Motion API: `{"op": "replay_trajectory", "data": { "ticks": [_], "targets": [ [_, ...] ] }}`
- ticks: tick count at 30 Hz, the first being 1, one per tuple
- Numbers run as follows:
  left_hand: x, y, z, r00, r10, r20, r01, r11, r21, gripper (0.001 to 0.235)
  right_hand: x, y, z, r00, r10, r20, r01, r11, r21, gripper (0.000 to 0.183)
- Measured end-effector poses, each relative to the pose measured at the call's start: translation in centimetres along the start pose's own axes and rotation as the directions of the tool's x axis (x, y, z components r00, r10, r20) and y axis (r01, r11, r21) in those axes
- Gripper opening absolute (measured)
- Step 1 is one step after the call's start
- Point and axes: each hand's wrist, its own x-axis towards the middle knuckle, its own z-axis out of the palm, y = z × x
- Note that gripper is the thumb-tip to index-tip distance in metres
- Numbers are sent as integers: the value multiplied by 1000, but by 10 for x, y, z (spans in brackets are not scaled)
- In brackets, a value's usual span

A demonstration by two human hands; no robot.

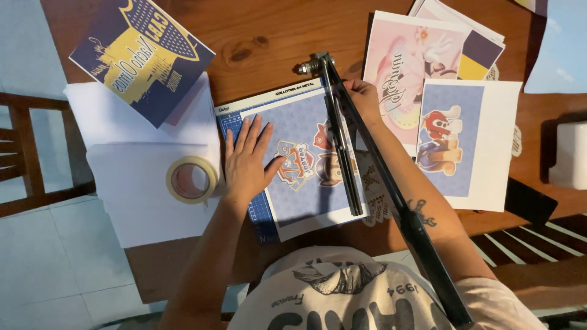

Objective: The person cuts a printed sheet with scissors, then uses a paper trimmer to cut another sheet featuring cartoon characters. They apply tape to a blue sheet and smooth it down, then use a pen to trace or mark the paper.

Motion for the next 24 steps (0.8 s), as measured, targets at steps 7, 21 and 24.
{"op": "replay_trajectory", "data": {
  "ticks": [7, 21, 24],
  "targets": [
    [1, -1, 3, 1000, 1, -26, 0, 1000, 8, 76, -4, -7, 1, 1000, -2, 7, 2, 999, 46, 8],
    [2, 0, 0, 1000, -9, -24, 8, 1000, -13, 71, -15, -16, 2, 1000, -9, -24, 10, 999, 45, 9],
    [2, 0, 0, 1000, -7, -21, 6, 1000, -8, 71, -17, -17, 2, 999, -40, -30, 41, 999, 24, 12]
  ]
}}
